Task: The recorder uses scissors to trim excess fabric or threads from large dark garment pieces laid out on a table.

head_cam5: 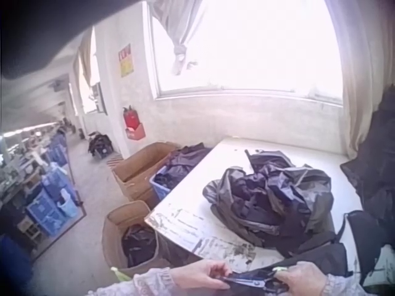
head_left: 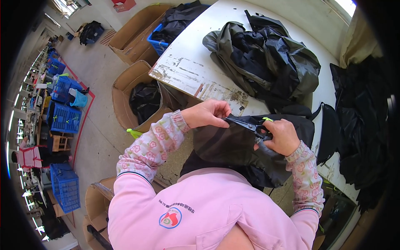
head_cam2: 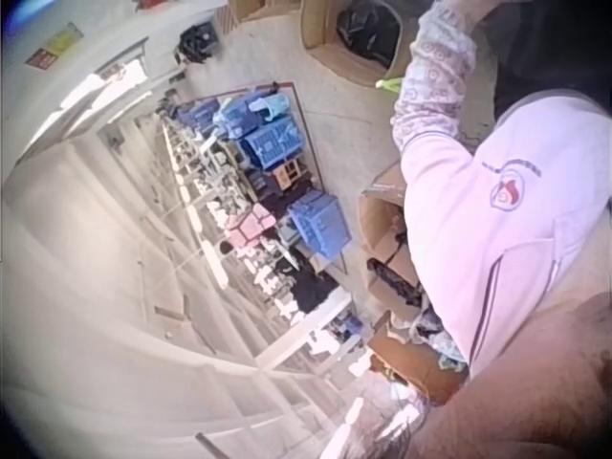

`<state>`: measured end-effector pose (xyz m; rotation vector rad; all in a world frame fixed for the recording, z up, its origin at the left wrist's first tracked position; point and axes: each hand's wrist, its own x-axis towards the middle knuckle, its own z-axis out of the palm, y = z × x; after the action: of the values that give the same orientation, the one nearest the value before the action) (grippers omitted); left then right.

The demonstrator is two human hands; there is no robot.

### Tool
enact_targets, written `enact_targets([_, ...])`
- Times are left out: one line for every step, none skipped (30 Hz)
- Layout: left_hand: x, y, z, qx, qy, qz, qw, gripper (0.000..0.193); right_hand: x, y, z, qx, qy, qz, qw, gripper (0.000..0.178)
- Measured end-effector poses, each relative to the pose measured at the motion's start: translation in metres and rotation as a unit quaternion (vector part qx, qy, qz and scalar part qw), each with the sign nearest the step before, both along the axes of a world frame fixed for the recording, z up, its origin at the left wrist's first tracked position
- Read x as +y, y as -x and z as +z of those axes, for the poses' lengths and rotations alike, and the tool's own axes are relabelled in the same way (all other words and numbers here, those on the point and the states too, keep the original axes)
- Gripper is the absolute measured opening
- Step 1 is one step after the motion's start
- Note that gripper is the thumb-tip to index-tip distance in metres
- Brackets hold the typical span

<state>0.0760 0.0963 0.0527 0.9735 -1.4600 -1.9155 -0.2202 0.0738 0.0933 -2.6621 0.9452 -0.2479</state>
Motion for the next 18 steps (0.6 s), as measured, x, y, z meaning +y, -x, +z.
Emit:
enact_targets([0.0002,0.0002,0.0004,-0.001,0.000,-0.001,1.000,0.026,0.0004,0.0006,-0.0008,0.000,0.000,-0.001,1.000,0.054])
enact_targets([0.0003,0.0006,0.0003,-0.002,0.000,-0.001,1.000,0.026,0.0007,0.0012,-0.0017,-0.002,-0.001,0.000,1.000,0.054])
enact_targets([0.0006,0.0009,0.0000,-0.002,0.001,-0.001,1.000,0.026,0.0006,0.0012,-0.0020,-0.004,-0.002,0.003,1.000,0.054])
enact_targets([0.0008,0.0014,-0.0007,0.004,-0.006,0.000,1.000,0.025,0.0010,0.0010,-0.0014,-0.005,-0.001,0.003,1.000,0.054])
enact_targets([0.0009,0.0016,-0.0009,0.010,-0.013,0.002,1.000,0.025,0.0017,0.0007,-0.0003,-0.016,-0.019,0.004,1.000,0.054])
enact_targets([0.0010,0.0019,0.0000,0.010,-0.013,0.002,1.000,0.025,0.0026,0.0005,0.0004,-0.027,-0.036,0.004,0.999,0.054])
enact_targets([0.0011,0.0023,0.0016,0.005,-0.009,0.003,1.000,0.025,0.0032,0.0001,0.0005,-0.028,-0.036,0.004,0.999,0.054])
enact_targets([0.0012,0.0025,0.0026,0.000,-0.005,0.004,1.000,0.025,0.0039,-0.0004,0.0006,-0.027,-0.033,0.010,0.999,0.055])
enact_targets([0.0011,0.0025,0.0023,0.000,-0.005,0.003,1.000,0.025,0.0045,-0.0009,0.0009,-0.026,-0.029,0.015,0.999,0.055])
enact_targets([0.0011,0.0023,0.0014,-0.002,-0.005,0.005,1.000,0.025,0.0049,-0.0013,0.0015,-0.026,-0.028,0.015,0.999,0.055])
enact_targets([0.0010,0.0022,0.0010,-0.005,-0.004,0.008,1.000,0.025,0.0051,-0.0017,0.0022,-0.019,-0.030,0.014,0.999,0.055])
enact_targets([0.0010,0.0022,0.0014,-0.005,-0.004,0.007,1.000,0.025,0.0053,-0.0016,0.0024,-0.012,-0.031,0.013,0.999,0.055])
enact_targets([0.0010,0.0022,0.0019,-0.007,-0.003,0.006,1.000,0.026,0.0054,-0.0012,0.0013,-0.012,-0.031,0.013,0.999,0.055])
enact_targets([0.0010,0.0022,0.0022,-0.008,-0.001,0.004,1.000,0.026,0.0055,-0.0008,-0.0009,-0.013,-0.031,0.009,0.999,0.055])
enact_targets([0.0011,0.0021,0.0014,-0.008,-0.001,0.004,1.000,0.026,0.0056,-0.0005,-0.0025,-0.015,-0.031,0.006,0.999,0.055])
enact_targets([0.0012,0.0019,-0.0005,-0.003,0.000,0.003,1.000,0.026,0.0059,-0.0004,-0.0031,-0.015,-0.030,0.006,0.999,0.055])
enact_targets([0.0015,0.0018,-0.0013,0.002,0.001,0.003,1.000,0.027,0.0062,-0.0002,-0.0036,-0.018,-0.034,0.003,0.999,0.055])
enact_targets([0.0016,0.0022,-0.0006,0.001,0.001,0.003,1.000,0.027,0.0061,0.0000,-0.0044,-0.022,-0.038,0.000,0.999,0.055])
